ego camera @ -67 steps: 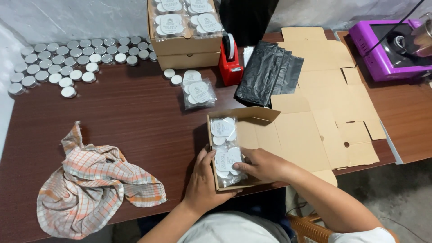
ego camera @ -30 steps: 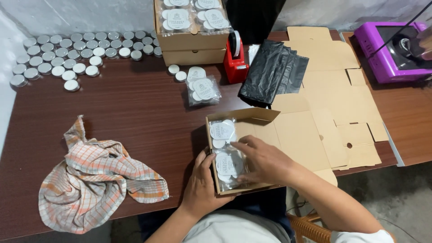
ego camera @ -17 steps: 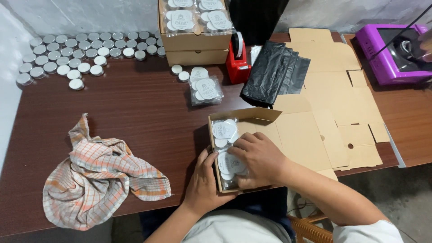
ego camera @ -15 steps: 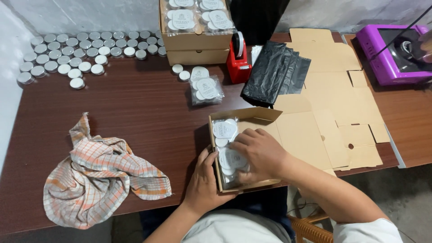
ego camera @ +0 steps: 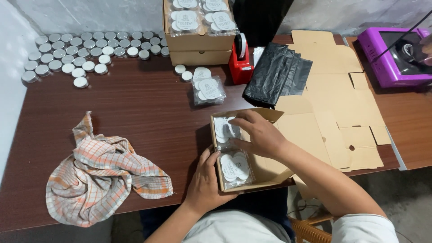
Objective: Folding a cardboard box, placing four tins inside, and wrapping the box in a black plastic shipping bag.
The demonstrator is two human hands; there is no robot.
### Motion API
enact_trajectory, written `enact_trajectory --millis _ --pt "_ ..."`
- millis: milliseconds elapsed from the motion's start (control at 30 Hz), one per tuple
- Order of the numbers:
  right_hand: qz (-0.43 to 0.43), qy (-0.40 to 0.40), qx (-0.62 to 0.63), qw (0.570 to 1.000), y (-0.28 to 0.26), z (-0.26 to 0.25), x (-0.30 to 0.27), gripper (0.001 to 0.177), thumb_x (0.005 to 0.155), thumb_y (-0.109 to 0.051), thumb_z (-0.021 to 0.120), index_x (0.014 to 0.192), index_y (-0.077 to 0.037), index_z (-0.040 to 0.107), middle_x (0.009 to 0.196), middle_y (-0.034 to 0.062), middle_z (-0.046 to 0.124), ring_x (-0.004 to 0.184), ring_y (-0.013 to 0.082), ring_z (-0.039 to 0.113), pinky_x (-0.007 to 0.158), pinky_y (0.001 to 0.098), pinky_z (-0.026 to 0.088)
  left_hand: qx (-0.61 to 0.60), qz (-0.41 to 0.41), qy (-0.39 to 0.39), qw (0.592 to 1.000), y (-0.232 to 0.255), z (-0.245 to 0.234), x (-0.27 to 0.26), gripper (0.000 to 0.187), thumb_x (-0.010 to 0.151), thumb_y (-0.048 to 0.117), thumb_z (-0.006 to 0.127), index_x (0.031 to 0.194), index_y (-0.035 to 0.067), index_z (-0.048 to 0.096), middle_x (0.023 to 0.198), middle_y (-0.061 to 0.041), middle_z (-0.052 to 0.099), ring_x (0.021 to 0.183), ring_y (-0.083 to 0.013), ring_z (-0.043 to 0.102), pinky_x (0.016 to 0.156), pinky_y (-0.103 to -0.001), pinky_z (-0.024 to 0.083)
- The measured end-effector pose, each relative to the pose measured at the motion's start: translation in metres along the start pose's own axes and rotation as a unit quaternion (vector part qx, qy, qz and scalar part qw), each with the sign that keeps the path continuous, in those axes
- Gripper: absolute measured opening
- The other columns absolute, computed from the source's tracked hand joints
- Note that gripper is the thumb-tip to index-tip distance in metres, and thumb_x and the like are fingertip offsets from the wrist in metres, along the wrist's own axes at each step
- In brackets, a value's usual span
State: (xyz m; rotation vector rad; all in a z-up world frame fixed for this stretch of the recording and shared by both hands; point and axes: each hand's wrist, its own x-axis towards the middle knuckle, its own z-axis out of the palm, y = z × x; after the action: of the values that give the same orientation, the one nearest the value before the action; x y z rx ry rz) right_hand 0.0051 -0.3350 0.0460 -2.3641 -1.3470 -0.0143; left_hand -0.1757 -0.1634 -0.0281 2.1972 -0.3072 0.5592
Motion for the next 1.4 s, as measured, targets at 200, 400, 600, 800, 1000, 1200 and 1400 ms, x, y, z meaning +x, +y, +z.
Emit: enact_trajectory --millis 200,400,600,800,1000,1200,1400 --pt "0.048 -0.031 0.044 0.997 -0.002 -0.009 -0.007 0.042 0.091 -0.03 0.076 0.128 -0.011 0.066 0.13 0.0131 0.06 0.112 0.0311 0.065 0.093 0.0451 0.055 0.014 0.003 0.001 1.0 0.004 -0.003 0.002 0.117 0.069 0.055 0.094 0.147 -0.003 0.029 0.148 -0.027 0.041 0.145 -0.0457 0.037 0.117 -0.057 0.041" --pt "0.107 -0.275 0.042 0.955 -0.029 -0.01 -0.02 0.05 0.086 -0.042 0.078 0.128 -0.018 0.066 0.127 0.005 0.062 0.099 0.0292 0.07 0.079 0.0432 0.056 0.005 0.0 0.0 1.0 0.003 -0.004 0.003 0.118 0.064 0.047 0.099 0.146 -0.002 0.029 0.149 -0.03 0.04 0.145 -0.0461 0.038 0.118 -0.056 0.041" --pt "0.059 -0.168 0.056 0.982 -0.033 -0.018 -0.025 0.041 0.086 -0.031 0.08 0.121 -0.014 0.068 0.11 0.0051 0.065 0.088 0.0284 0.069 0.067 0.0424 0.055 0.008 0.008 0.011 1.0 0.001 -0.001 0.001 0.117 0.067 0.048 0.097 0.147 -0.004 0.029 0.146 -0.024 0.043 0.144 -0.0476 0.039 0.117 -0.058 0.042" --pt "0.224 -0.379 -0.05 0.896 -0.043 -0.03 -0.019 0.047 0.098 -0.061 0.061 0.09 -0.015 0.066 0.091 0.0037 0.073 0.078 0.0246 0.067 0.066 0.0385 0.05 -0.017 -0.013 0.004 1.0 0.002 -0.001 0.002 0.118 0.062 0.043 0.102 0.143 -0.002 0.029 0.146 -0.031 0.042 0.145 -0.0464 0.039 0.117 -0.058 0.042" --pt "0.196 -0.394 0.046 0.897 -0.029 -0.005 -0.034 0.056 0.096 -0.062 0.061 0.105 -0.008 0.065 0.092 0.0128 0.074 0.075 0.0278 0.067 0.064 0.0389 0.047 -0.003 -0.014 0.007 1.0 0.001 -0.001 0.0 0.118 0.064 0.047 0.1 0.145 -0.002 0.029 0.149 -0.033 0.037 0.144 -0.0456 0.04 0.116 -0.054 0.043" --pt "0.206 -0.346 0.05 0.914 -0.017 -0.015 -0.032 0.05 0.095 -0.059 0.057 0.113 -0.016 0.075 0.106 0.0025 0.08 0.09 0.0251 0.073 0.076 0.0375 0.054 -0.02 -0.004 0.014 1.0 0.004 -0.004 0.004 0.118 0.062 0.043 0.101 0.143 -0.003 0.03 0.147 -0.032 0.039 0.144 -0.0456 0.039 0.117 -0.055 0.042" --pt "0.217 -0.413 0.037 0.884 -0.038 -0.019 -0.027 0.054 0.098 -0.062 0.055 0.112 -0.011 0.064 0.097 0.0097 0.074 0.079 0.026 0.067 0.066 0.0388 0.048 -0.03 -0.038 -0.01 0.999 0.003 -0.005 0.002 0.125 0.059 0.063 0.094 0.146 0.0 0.029 0.151 -0.032 0.034 0.144 -0.0454 0.038 0.118 -0.057 0.038"
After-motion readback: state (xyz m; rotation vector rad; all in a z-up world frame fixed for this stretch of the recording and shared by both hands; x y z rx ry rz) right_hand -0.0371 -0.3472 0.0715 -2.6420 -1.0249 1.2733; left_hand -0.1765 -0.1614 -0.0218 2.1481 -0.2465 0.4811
